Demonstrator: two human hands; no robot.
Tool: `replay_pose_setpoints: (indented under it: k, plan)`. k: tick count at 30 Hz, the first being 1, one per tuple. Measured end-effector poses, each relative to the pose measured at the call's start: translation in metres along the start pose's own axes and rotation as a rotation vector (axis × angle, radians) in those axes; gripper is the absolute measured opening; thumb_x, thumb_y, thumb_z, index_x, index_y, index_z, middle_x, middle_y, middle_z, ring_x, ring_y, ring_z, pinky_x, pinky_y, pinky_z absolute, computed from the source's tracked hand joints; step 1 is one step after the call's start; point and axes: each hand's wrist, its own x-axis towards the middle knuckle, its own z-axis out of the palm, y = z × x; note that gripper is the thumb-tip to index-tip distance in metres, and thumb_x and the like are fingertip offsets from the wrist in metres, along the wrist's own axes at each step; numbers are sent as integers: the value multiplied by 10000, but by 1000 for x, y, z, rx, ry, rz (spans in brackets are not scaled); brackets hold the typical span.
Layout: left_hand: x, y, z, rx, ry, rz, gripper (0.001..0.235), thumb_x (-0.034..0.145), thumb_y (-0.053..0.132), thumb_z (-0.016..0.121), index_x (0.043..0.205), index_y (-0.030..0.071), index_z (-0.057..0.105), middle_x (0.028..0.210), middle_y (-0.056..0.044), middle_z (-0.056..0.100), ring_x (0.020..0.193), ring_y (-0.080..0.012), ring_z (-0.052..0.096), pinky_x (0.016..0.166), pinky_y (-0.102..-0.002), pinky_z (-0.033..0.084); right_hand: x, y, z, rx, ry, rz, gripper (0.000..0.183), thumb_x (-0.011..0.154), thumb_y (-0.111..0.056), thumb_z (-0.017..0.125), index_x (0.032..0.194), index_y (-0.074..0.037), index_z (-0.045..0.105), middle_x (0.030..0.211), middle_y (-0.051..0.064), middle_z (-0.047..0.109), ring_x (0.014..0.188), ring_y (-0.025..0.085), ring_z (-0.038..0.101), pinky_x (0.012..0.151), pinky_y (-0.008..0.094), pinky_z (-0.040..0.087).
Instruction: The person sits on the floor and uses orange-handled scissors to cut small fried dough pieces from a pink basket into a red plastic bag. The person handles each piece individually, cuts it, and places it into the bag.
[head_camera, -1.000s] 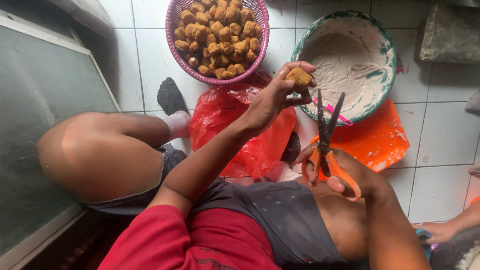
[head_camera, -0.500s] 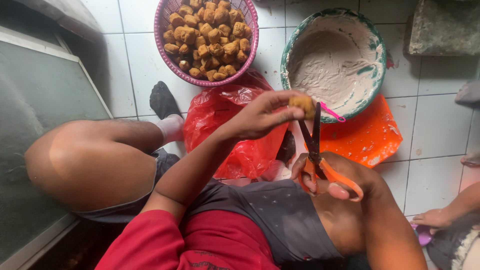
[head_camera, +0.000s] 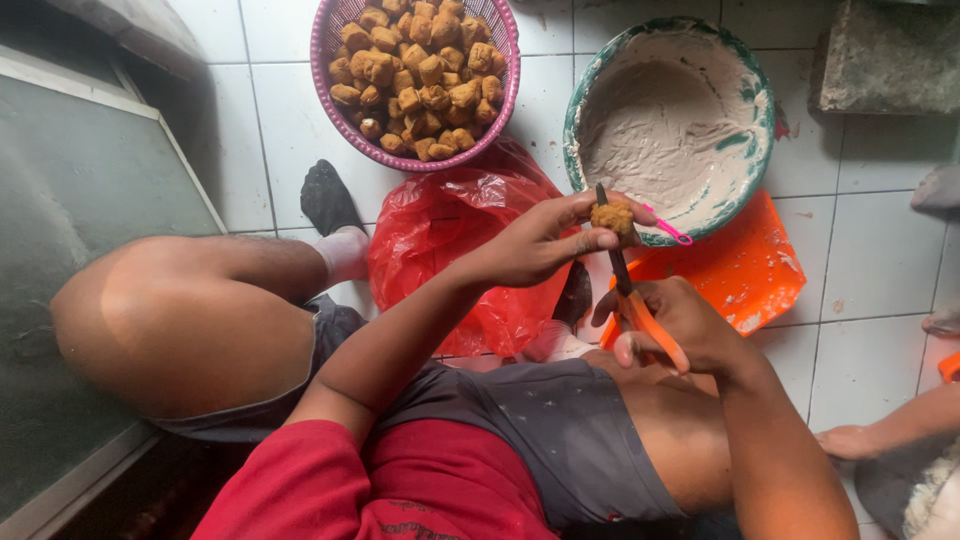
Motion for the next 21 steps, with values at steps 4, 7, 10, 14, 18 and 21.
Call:
replay_pose_setpoints:
  k: [4, 7, 10, 14, 18, 21]
  plan:
    - [5, -40, -17, -217, 77, -49, 423, 1124, 327, 562, 1454, 63, 567, 1350, -56, 635, 1302, -153, 586, 1182, -357, 439, 7, -4, 7, 24, 159, 32, 238, 797, -128, 781, 980, 11, 720, 694, 55, 714, 511, 89, 608, 434, 267, 456]
    - [7, -64, -33, -321, 287, -203, 479, 1109, 368, 525, 1464, 48, 559, 1340, -103, 625, 1262, -208, 569, 1155, -429, 450, 11, -7, 9, 68, 207, 82, 210, 833, -123, 757, 990, 9, 710, 701, 64, 722, 465, 105, 537, 416, 278, 405]
    - [13, -75, -65, -377, 698, -337, 538, 1056, 394, 513, 1475, 58, 548, 1406, -170, 591, 1299, -306, 554, 1167, -485, 439, 8, -6, 7, 142, 221, 76, 217, 853, -130, 754, 1013, 9, 706, 714, 61, 703, 484, 85, 521, 426, 268, 407]
    - [-7, -87, -126, 542, 1024, 17, 732, 1031, 371, 615, 1566, 18, 262, 1583, -249, 183, 1408, -375, 261, 1125, -524, 265, 3, -4, 4, 75, 216, 74, 252, 833, -144, 773, 1034, -7, 705, 694, 54, 691, 495, 92, 579, 427, 264, 425]
    - [-36, -142, -145, 319, 600, -331, 419, 1046, 420, 517, 1286, 133, 706, 1335, -93, 706, 1253, -209, 644, 1116, -401, 481, -3, -13, 3, 10, 233, 97, 268, 822, -158, 786, 1038, -16, 717, 649, 69, 653, 488, 103, 577, 413, 274, 405]
    - [-77, -188, -144, 315, 153, -901, 330, 972, 359, 562, 1086, 134, 775, 1064, -57, 724, 995, -183, 660, 843, -362, 583, -9, -20, 4, 89, 215, 0, 231, 847, -160, 750, 1026, -20, 710, 697, 13, 686, 491, 65, 582, 412, 247, 428]
